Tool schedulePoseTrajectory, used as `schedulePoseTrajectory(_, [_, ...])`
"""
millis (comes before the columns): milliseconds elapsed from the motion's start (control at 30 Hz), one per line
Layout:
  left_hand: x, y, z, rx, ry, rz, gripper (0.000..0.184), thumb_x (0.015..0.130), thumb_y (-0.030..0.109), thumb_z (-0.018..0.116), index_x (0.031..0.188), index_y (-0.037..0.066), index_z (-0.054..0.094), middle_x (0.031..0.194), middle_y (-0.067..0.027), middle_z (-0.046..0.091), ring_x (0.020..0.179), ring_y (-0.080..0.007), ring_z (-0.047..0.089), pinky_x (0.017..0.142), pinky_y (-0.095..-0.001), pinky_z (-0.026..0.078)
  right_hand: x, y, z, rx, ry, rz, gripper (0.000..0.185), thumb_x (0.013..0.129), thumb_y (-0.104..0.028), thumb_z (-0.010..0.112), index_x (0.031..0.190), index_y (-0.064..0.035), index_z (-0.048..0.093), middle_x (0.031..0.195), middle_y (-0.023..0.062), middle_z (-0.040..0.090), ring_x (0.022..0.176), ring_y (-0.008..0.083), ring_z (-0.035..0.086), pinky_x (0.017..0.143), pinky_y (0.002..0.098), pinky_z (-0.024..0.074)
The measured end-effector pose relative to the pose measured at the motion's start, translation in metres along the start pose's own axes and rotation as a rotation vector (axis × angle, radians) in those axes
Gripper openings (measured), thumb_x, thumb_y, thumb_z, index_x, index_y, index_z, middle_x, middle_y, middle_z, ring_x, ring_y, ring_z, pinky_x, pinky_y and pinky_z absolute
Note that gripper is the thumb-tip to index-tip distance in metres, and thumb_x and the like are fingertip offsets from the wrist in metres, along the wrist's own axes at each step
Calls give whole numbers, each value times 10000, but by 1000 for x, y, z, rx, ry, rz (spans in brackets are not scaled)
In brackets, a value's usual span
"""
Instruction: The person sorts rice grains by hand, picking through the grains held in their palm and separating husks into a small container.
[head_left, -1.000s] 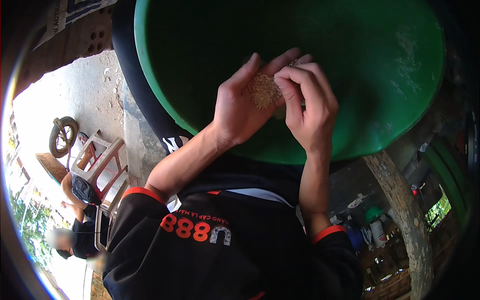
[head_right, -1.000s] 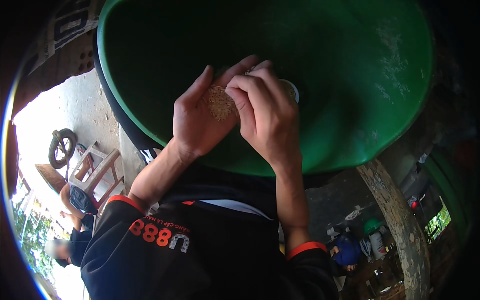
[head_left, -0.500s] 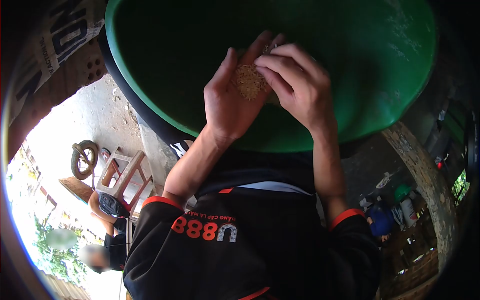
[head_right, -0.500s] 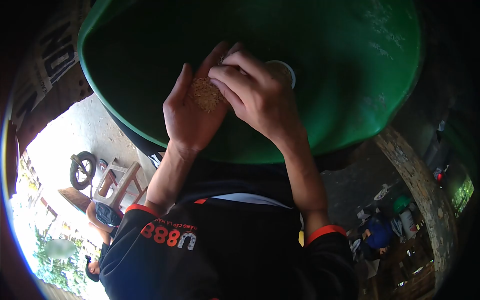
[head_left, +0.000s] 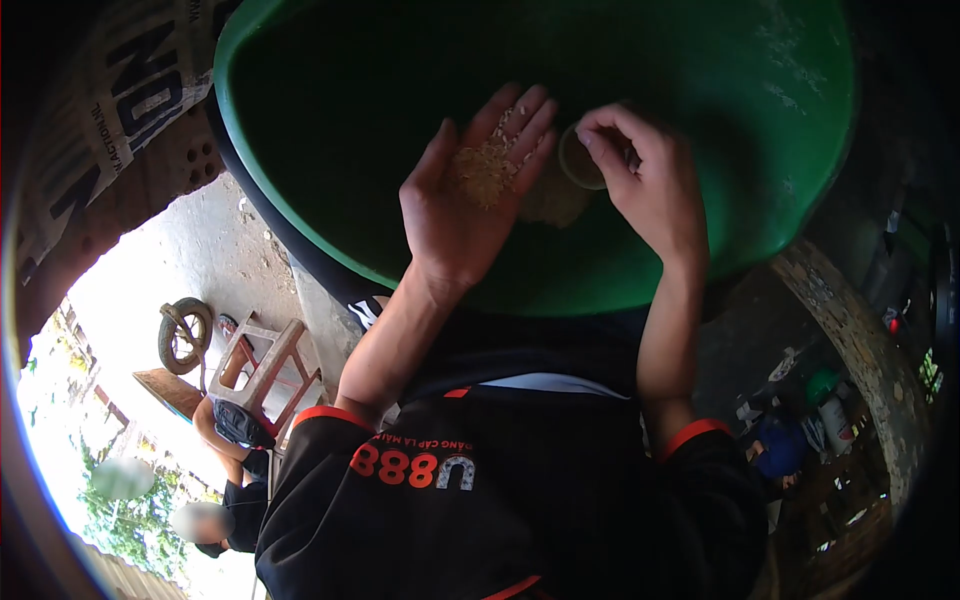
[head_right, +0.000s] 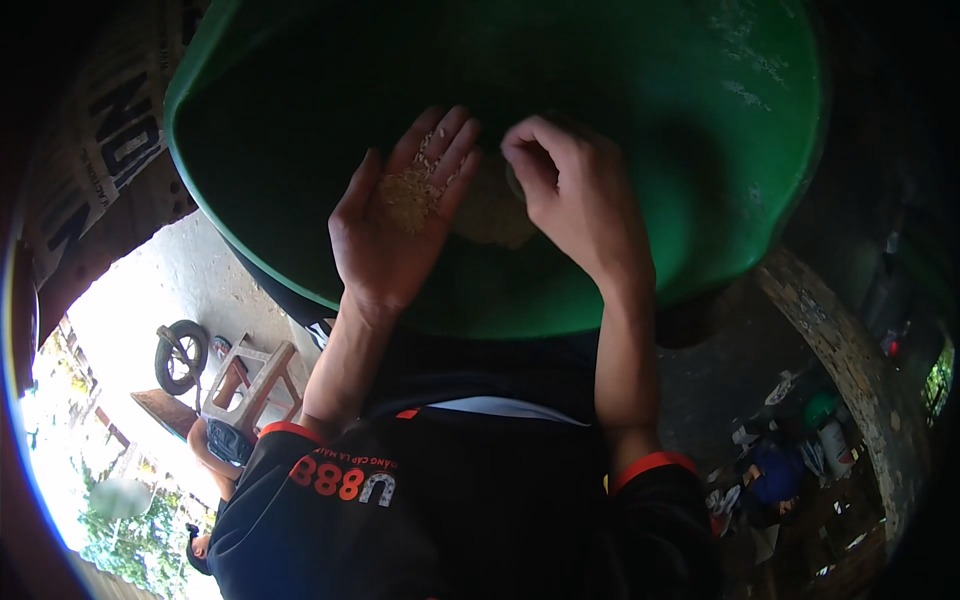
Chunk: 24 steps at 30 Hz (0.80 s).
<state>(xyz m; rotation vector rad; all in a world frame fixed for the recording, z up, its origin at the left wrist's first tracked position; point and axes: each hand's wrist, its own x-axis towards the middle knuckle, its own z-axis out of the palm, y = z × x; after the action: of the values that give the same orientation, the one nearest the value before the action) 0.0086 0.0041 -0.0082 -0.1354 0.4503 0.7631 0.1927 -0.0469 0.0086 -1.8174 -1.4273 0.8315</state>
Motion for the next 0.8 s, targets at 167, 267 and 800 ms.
schedulePoseTrajectory(167, [3,2,-6,-74,-3,32,622,1086,354,324,1546,-62,276,1599,-235,336,1506,-332,313,1261,-442,243,-8,41,5,-477,52,114,66,906,-12,670,971,-4,672,844,111,675,725,220,670,629,334,509])
schedulePoseTrajectory(267, [-3,-1,-3,-21,1,-1,618,1090,366,318,1544,-52,294,1596,-221,349,1496,-321,332,1253,-434,256,-4,7,3,-224,147,-23,93,904,-2,675,996,-12,688,862,95,678,721,198,667,610,317,510])
schedulePoseTrajectory(800, [-26,-12,-18,103,-131,31,556,1099,342,294,1492,-37,396,1476,-188,499,1396,-297,460,1187,-430,336,-14,-12,40,82,94,-466,86,899,-26,706,981,-9,687,924,66,676,783,183,673,681,287,535])
